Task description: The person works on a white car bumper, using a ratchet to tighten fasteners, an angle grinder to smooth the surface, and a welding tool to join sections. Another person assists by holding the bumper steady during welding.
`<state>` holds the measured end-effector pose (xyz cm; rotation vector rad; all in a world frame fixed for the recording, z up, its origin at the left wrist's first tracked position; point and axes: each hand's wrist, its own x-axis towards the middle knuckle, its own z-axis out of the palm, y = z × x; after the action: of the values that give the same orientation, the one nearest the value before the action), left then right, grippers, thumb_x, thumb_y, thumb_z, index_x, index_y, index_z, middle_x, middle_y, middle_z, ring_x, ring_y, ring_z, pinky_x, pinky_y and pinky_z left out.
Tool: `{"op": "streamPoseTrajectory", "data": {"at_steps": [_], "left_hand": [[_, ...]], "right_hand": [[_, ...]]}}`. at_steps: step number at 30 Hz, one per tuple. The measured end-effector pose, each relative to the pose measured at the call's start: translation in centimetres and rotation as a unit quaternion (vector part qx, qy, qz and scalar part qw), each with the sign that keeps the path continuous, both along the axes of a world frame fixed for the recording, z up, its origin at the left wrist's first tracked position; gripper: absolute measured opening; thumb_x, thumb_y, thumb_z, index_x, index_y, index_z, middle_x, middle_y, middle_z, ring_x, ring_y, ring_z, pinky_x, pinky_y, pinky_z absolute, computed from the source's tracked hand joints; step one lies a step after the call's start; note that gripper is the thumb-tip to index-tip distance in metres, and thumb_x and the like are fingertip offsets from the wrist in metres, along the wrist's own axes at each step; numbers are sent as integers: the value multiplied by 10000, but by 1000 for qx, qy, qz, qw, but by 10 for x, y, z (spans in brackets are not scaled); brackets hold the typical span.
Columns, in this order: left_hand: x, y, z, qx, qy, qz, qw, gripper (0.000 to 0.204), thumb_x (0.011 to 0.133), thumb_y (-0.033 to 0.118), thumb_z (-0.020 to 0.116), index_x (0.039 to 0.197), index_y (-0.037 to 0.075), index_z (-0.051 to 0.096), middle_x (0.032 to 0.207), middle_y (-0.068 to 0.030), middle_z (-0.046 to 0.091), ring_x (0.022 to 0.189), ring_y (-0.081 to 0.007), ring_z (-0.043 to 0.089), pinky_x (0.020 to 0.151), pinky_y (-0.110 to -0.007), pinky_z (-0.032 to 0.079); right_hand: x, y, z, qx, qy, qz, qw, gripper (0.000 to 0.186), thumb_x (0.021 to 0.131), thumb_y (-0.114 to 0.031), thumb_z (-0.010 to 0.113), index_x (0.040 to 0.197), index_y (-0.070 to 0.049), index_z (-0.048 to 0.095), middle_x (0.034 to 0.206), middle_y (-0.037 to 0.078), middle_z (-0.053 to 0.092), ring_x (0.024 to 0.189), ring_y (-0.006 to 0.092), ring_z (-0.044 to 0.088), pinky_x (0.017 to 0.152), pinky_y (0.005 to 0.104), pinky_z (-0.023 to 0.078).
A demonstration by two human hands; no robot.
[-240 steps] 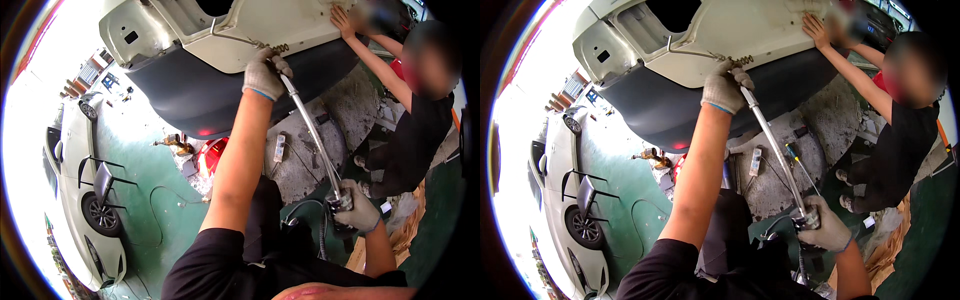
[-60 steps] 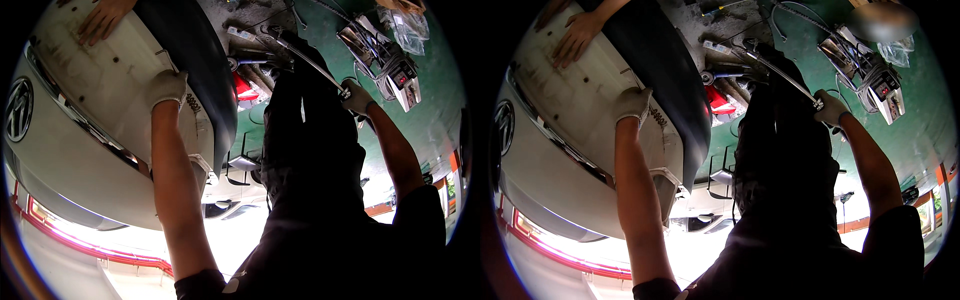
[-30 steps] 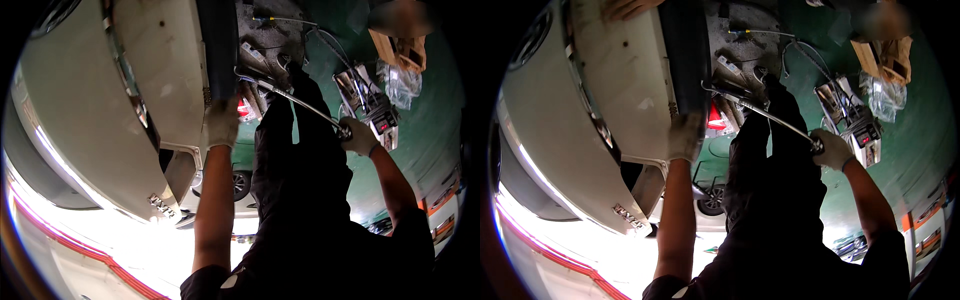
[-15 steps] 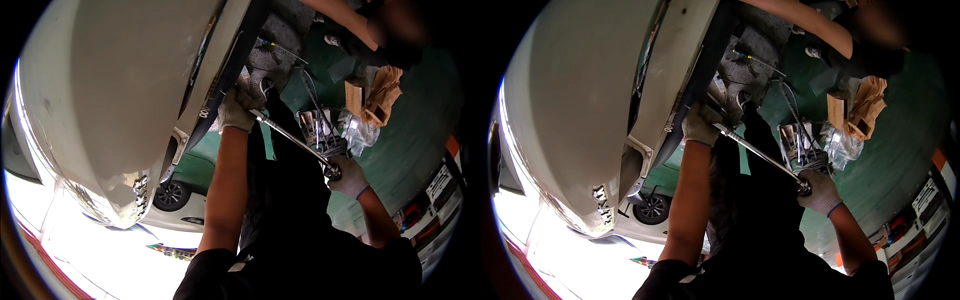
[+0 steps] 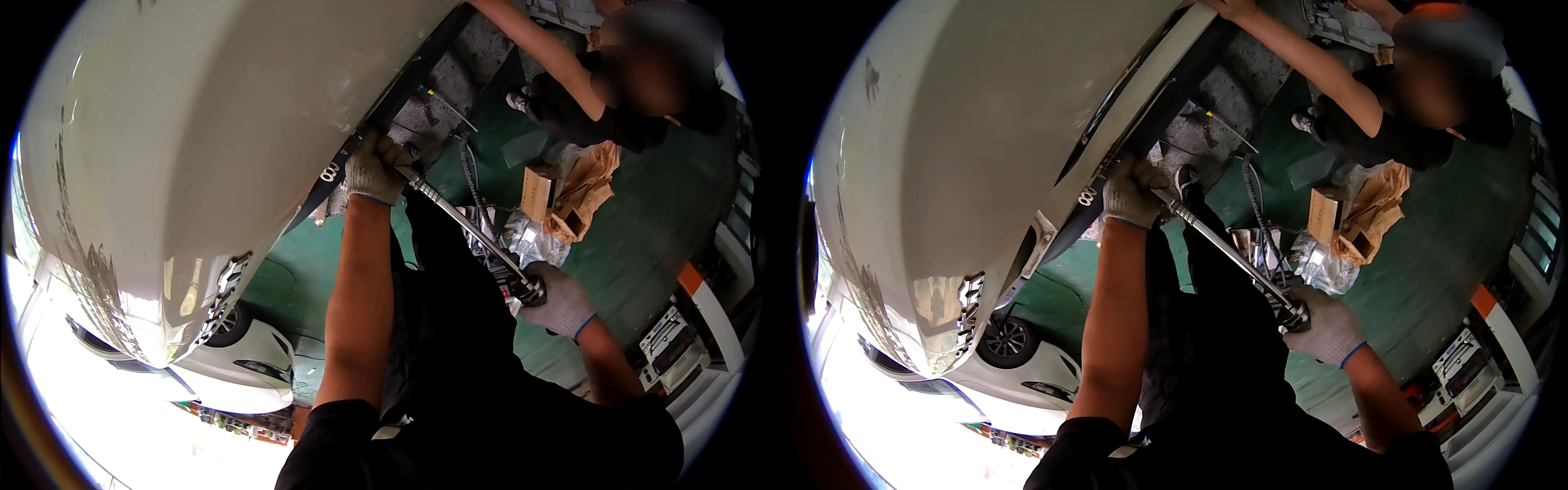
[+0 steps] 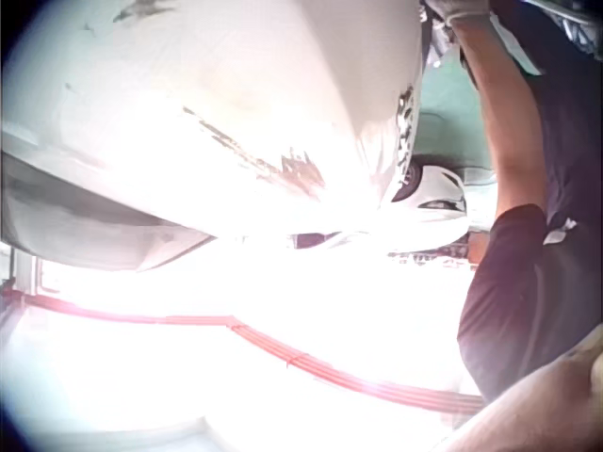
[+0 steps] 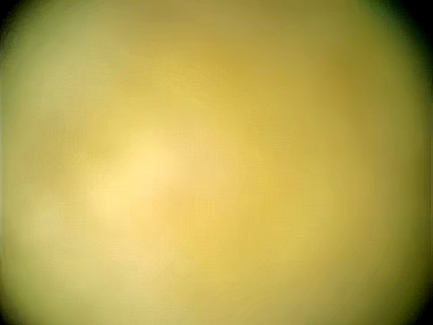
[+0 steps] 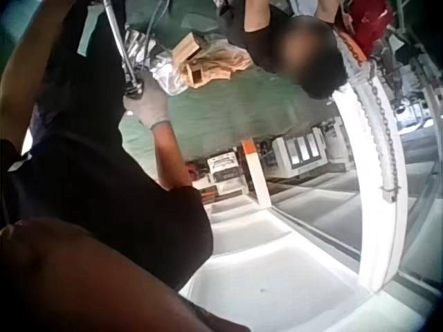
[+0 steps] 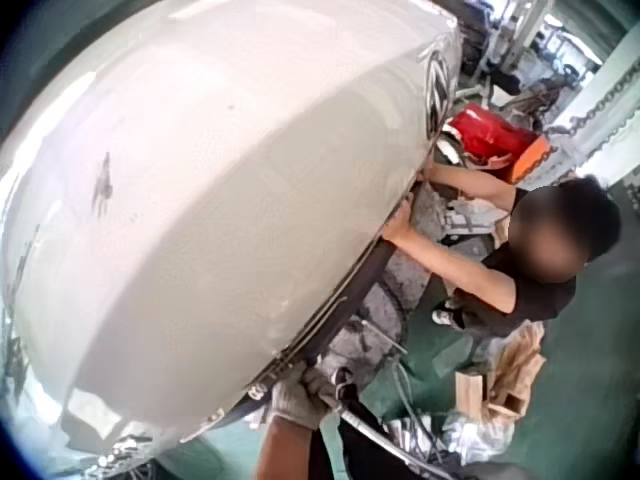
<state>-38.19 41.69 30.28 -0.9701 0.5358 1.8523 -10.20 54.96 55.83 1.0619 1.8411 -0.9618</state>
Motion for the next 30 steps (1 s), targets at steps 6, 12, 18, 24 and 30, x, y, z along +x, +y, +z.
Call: {"op": "streamPoseTrajectory", "data": {"at_steps": [6, 12, 18, 24, 30], "left_hand": [[-3, 6, 8, -31, 23, -29, 999, 196, 1079, 214, 545, 917, 106, 522, 655, 50, 301, 548, -101, 291, 544, -289, 317], [-10, 10, 39, -47, 56, -29, 997, 253, 1059, 192, 542, 826, 154, 453, 655, 48, 286, 554, -104, 277, 538, -293, 291], [6, 10, 32, -56, 86, -12, 995, 262, 1082, 203, 505, 828, 150, 476, 611, 55, 232, 515, -107, 243, 500, -289, 249], [10, 14, 29, -106, 85, -7, 991, 244, 1064, 197, 549, 832, 135, 502, 604, 62, 250, 499, -85, 254, 480, -274, 233], [10, 15, 26, -134, 72, -4, 988, 239, 1034, 144, 575, 805, 141, 507, 613, 60, 287, 498, -93, 282, 479, -284, 274]], "right_hand": [[-6, 5, 6, -1, -29, 23, 999, 645, 709, -283, 858, 1266, -52, 629, 1098, 187, 734, 1010, 359, 726, 903, 430, 583], [-9, 7, 8, -11, -40, 26, 999, 682, 707, -293, 853, 1299, -56, 610, 1118, 194, 734, 1023, 356, 728, 906, 433, 580], [4, 11, -26, -93, -77, -13, 993, 661, 729, -286, 862, 1293, -58, 605, 1086, 146, 745, 975, 272, 735, 879, 383, 580], [-54, 12, -136, -286, -31, -45, 957, 511, 858, -338, 850, 1197, -22, 635, 975, 87, 727, 908, 154, 707, 851, 330, 564], [-149, 7, -180, -396, -4, -199, 897, 263, 960, -268, 755, 999, -20, 676, 848, 112, 737, 702, 174, 719, 623, 325, 586]]}}
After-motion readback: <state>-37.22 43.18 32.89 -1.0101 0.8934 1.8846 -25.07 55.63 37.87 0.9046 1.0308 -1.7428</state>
